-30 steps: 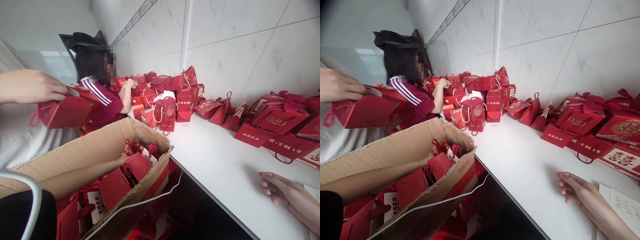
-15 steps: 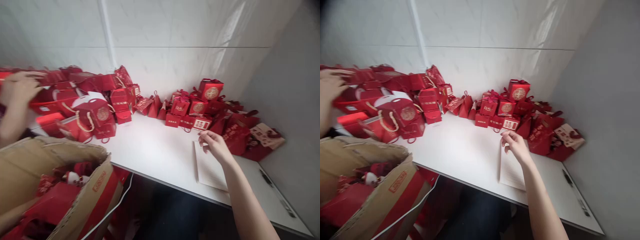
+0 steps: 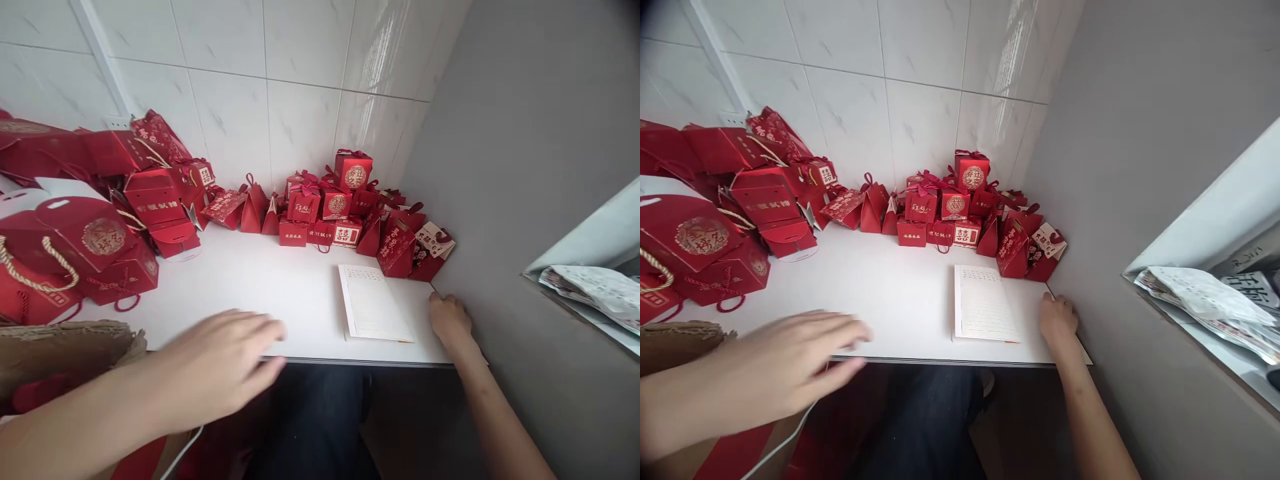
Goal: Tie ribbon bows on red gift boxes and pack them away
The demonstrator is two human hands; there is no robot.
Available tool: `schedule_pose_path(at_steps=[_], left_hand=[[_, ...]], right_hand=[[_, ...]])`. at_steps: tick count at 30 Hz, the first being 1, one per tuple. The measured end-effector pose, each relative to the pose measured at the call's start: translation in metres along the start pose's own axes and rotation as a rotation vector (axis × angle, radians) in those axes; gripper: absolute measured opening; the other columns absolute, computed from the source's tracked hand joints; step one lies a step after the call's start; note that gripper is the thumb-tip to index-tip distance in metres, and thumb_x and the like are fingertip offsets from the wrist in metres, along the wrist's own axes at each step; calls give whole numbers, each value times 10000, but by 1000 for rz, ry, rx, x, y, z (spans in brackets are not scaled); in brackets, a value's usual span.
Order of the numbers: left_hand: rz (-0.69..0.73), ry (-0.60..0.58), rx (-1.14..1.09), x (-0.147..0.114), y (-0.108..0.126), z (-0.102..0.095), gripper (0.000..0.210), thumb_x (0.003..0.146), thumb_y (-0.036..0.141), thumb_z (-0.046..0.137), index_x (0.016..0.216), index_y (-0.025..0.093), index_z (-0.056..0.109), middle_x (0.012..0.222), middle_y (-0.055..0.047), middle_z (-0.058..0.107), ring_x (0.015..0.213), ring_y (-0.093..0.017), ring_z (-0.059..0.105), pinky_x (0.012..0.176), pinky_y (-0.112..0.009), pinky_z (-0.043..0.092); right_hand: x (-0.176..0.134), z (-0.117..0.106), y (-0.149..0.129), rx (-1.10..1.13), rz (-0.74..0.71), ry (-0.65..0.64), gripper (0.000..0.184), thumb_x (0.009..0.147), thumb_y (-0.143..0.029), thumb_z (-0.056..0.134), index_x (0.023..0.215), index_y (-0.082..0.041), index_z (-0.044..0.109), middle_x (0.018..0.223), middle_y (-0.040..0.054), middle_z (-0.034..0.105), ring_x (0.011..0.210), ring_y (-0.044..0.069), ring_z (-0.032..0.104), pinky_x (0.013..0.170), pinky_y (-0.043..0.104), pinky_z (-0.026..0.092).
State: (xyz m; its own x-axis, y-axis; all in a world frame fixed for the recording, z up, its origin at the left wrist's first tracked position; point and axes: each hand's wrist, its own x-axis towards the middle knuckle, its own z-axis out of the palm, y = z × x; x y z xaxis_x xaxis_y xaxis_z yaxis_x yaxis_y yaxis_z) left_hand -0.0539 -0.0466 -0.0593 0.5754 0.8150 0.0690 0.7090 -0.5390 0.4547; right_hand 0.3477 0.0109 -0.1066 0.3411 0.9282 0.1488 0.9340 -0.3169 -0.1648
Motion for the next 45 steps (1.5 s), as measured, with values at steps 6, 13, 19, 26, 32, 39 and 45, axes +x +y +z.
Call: schedule_pose_path(at_steps=[6,13,19,26,32,39,45], left_hand=[[253,-71,318,115,63,34,226,847,282,451,952,150,602,1045,-96,602,970,-235,574,850,-353,447],[184,82,241,210,42,67,444,930,365,267,1267,136,443,1360,-111,424,1266,-248,371,1024,-354,316],[60,-34,146,209,4,74,503,807,498,483,1215,204,468,1366,-99,445,1288,-266,359,1023,-429,284],[-50,-153,144,192,-1,48,596,695,465,566,1208,184,450,1261,-115,514,1189,-299,438,985,-427,290],[45,-280,78,197,4,52,585,712,330,534,1287,295,431,1447,-16,329,1335,-297,228,1034,-451,223],[17,-168,28,203,-1,62,382,819,404,485,1171,262,520,1362,-20,442,1272,-254,325,974,-415,288],[-3,-209,62,203,0,63,407,830,427,456,1203,272,501,1411,-22,387,1306,-262,262,1015,-449,225]], right_hand=[[4,-5,-8,491,-84,64,255,762,-83,391,836,-107,634,869,152,590,739,231,583,724,383,431],[42,-2,-54,1340,-224,-35,378,625,-314,614,988,-211,598,896,31,621,703,143,585,636,292,481],[53,26,-102,1691,-203,-148,363,592,-429,733,809,-203,549,635,-39,569,572,116,550,540,245,451],[41,31,-101,1486,-218,-41,388,819,-510,536,651,-215,347,420,-95,413,377,75,435,438,207,346],[37,35,-105,1414,-134,-189,327,726,-393,636,685,-229,355,399,-100,439,307,77,345,332,199,229],[33,41,-108,1170,-202,-85,333,713,-332,580,543,-217,319,406,-81,374,390,72,329,427,220,272],[32,44,-110,979,-284,-44,323,698,-321,555,514,-204,317,472,-70,331,474,79,299,465,218,243]])
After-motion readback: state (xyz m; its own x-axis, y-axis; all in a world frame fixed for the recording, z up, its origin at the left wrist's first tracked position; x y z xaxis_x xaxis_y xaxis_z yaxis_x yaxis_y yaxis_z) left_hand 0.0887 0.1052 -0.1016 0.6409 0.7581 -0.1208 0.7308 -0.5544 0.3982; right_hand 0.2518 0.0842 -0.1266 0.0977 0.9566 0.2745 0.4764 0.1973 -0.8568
